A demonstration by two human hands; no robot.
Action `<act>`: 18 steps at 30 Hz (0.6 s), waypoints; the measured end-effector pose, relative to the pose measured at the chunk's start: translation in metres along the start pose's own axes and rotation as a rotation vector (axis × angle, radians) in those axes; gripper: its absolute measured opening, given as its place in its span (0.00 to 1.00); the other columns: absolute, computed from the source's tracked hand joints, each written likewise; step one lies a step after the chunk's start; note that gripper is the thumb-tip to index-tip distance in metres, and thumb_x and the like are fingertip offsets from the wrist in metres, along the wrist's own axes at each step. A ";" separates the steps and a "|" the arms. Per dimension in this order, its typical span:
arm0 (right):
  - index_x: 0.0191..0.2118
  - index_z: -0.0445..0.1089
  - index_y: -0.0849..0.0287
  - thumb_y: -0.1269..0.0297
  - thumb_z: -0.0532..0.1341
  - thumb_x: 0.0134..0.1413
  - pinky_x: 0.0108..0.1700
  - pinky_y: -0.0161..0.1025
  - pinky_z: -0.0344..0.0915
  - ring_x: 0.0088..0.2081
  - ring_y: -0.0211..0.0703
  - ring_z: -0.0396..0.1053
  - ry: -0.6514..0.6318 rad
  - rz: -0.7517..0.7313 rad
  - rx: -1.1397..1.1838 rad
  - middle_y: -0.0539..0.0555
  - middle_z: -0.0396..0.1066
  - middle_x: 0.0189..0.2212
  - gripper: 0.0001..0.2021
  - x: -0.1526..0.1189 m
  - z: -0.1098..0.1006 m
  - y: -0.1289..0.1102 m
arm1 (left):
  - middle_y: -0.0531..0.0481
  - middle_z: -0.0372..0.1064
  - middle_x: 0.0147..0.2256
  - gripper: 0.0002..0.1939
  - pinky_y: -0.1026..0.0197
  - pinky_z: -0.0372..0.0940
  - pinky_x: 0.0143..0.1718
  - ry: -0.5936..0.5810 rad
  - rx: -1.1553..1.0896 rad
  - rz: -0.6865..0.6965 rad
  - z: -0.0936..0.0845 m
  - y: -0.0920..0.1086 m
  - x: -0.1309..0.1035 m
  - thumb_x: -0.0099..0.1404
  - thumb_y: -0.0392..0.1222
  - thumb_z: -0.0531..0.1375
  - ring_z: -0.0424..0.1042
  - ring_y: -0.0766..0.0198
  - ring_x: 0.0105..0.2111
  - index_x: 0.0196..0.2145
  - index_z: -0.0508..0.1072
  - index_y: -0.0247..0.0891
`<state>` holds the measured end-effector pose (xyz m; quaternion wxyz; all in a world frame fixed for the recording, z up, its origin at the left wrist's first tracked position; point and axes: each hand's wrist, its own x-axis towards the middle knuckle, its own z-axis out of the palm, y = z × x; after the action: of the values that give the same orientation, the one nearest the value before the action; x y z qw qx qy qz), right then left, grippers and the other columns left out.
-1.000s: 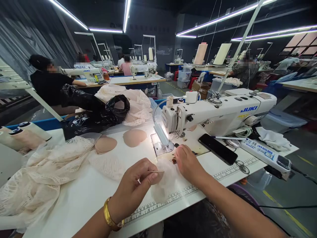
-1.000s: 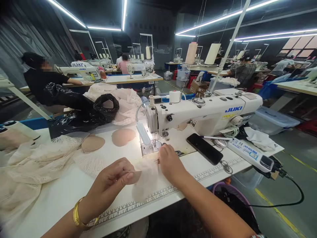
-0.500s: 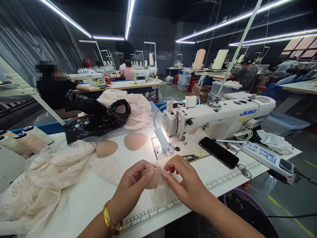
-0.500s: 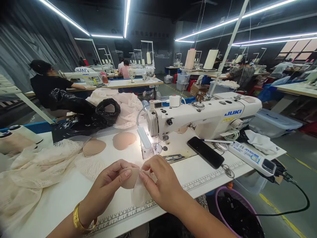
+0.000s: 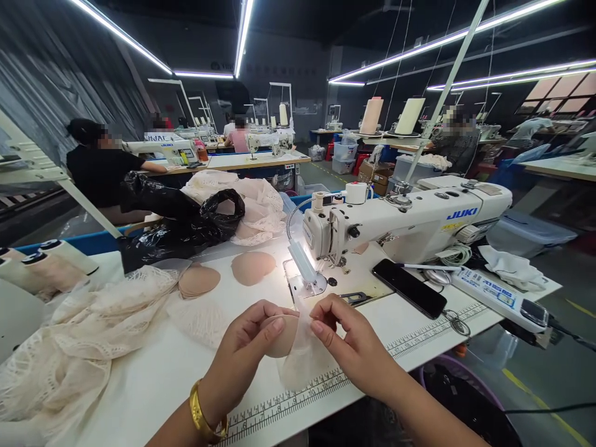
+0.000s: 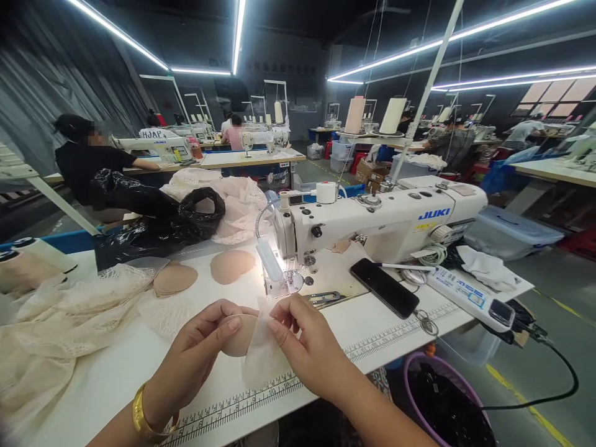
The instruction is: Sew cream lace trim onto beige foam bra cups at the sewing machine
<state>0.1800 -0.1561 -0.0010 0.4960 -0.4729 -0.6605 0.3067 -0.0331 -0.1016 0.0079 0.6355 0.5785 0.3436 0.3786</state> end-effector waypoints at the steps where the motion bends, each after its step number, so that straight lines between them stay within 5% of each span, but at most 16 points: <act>1: 0.39 0.67 0.54 0.63 0.58 0.70 0.38 0.39 0.63 0.37 0.41 0.65 0.000 -0.019 -0.018 0.49 0.66 0.35 0.05 0.000 0.001 -0.001 | 0.46 0.76 0.45 0.16 0.62 0.67 0.41 -0.001 -0.002 -0.003 0.000 0.000 0.000 0.68 0.55 0.66 0.71 0.60 0.40 0.34 0.76 0.39; 8: 0.39 0.66 0.56 0.71 0.56 0.67 0.40 0.41 0.60 0.38 0.43 0.63 0.075 -0.275 -0.214 0.51 0.66 0.35 0.05 0.004 0.012 -0.005 | 0.46 0.76 0.44 0.13 0.59 0.66 0.46 -0.075 -0.011 0.007 0.002 0.000 -0.001 0.70 0.52 0.64 0.72 0.58 0.43 0.36 0.76 0.39; 18: 0.34 0.59 0.54 0.57 0.53 0.71 0.34 0.38 0.55 0.31 0.40 0.55 -0.066 0.158 0.169 0.46 0.56 0.29 0.11 0.006 0.009 -0.006 | 0.46 0.76 0.43 0.15 0.60 0.65 0.41 -0.080 0.028 0.001 0.003 0.003 -0.002 0.70 0.54 0.64 0.70 0.60 0.39 0.36 0.74 0.39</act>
<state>0.1687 -0.1522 0.0039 0.4862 -0.4698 -0.6089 0.4149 -0.0320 -0.1043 0.0109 0.6404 0.6023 0.3229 0.3506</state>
